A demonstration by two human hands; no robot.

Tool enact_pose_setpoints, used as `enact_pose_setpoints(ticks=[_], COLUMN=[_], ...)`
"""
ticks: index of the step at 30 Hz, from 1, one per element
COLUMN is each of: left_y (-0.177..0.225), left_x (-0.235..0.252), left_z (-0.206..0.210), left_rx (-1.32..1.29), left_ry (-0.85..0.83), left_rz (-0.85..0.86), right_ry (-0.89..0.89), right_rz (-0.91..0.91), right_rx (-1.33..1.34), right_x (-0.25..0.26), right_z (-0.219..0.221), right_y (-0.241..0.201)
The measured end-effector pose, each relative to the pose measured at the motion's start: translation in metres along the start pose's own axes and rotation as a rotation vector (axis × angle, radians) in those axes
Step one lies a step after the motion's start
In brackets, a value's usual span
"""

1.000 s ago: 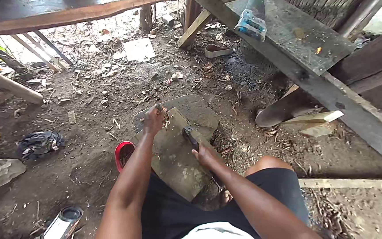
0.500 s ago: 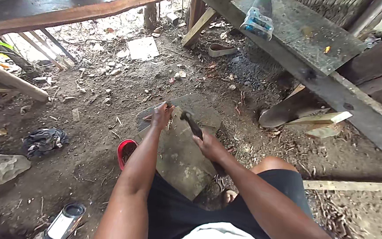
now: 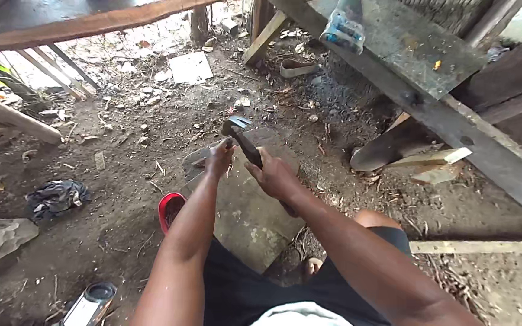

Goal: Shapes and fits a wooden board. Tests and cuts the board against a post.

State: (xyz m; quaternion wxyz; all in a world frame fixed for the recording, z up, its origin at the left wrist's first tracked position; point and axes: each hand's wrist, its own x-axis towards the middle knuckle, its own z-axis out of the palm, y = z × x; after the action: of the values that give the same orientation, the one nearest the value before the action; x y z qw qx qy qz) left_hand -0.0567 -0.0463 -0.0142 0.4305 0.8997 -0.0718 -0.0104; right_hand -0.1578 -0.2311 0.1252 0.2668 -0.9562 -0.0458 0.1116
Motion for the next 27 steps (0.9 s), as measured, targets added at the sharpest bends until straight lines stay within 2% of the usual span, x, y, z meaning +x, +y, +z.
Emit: enact_pose_setpoints(ticks=[2,4,6,8,11,15,20,27], left_y=[-0.003,-0.012,-0.026,-0.04,-0.051,-0.042,-0.007,-0.007], left_x=[-0.008,-0.031,-0.059,-0.076,-0.066,-0.049,-0.049,-0.044], left_z=[0.002,0.006,0.01,0.002,-0.02,-0.046,-0.036,-0.038], left_rx=[-0.003,-0.021,-0.077,-0.176,-0.196,-0.147,-0.111,-0.11], left_ry=[0.029,0.077,0.088,0.086,0.155,0.139,-0.024,-0.049], left_rz=[0.028,0.098,0.119,0.033,-0.075,-0.062,0.081,0.015], right_ry=[0.076,0.053,-0.077,-0.222,-0.336,-0.371,-0.412,-0.375], right_rz=[-0.015,0.063,0.218,0.328,0.397,0.422,0.415,0.406], right_rx=[0.052,0.092,0.099,0.038,-0.066,-0.098,-0.122,-0.108], right_x=[-0.008,-0.012,-0.015,-0.017,-0.022,-0.02,-0.016,-0.019], right_z=[0.012,0.029,0.048,0.069,0.094,0.095,0.084,0.09], right_y=[0.005,0.019,0.043,0.07,0.09,0.09,0.083,0.084])
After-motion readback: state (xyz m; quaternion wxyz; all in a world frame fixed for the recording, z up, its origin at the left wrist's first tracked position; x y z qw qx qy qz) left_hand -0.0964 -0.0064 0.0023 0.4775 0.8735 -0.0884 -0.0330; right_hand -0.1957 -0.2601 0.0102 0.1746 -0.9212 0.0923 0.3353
